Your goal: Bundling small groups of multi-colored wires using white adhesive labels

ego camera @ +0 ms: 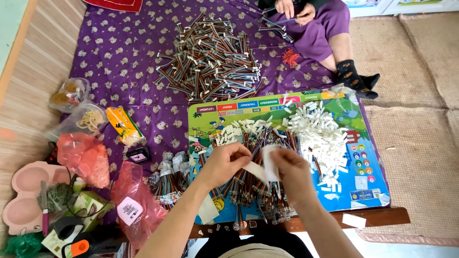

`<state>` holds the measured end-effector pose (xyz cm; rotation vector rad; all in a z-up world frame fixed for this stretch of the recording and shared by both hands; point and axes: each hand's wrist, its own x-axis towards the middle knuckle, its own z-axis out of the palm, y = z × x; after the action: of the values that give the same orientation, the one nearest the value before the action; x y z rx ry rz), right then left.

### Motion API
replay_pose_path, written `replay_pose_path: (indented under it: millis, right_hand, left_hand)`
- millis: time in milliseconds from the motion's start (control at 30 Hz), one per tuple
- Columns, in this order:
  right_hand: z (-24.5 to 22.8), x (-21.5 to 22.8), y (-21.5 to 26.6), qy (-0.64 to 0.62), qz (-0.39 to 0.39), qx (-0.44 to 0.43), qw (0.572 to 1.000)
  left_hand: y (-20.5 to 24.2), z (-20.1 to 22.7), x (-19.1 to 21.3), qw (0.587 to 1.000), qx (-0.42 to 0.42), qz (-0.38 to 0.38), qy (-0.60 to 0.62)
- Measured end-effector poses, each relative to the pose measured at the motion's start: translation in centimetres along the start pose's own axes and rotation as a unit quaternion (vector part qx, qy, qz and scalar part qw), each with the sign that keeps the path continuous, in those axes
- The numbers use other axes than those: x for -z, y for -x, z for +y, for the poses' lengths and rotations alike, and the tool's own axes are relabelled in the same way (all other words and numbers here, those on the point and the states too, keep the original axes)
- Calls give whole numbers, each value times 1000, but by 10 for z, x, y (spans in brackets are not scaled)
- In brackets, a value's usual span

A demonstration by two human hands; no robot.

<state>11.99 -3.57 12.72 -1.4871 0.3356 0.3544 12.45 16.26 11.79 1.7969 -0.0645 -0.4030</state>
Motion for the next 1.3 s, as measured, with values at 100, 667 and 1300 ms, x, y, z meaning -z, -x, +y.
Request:
replay_pose_path:
  millis: [100, 667, 1300]
  right_hand:
    - [1, 20, -12, -111, 38, -22, 993]
    - [-42, 14, 35, 60, -64, 177, 980]
    - [-67, 5, 70, 215, -15, 261, 941]
  left_hand:
    - [-14, -46, 2, 996, 30, 69, -53]
    - [29, 97, -3, 996, 7, -10, 85]
    - [52, 127, -13, 995, 49, 16, 84]
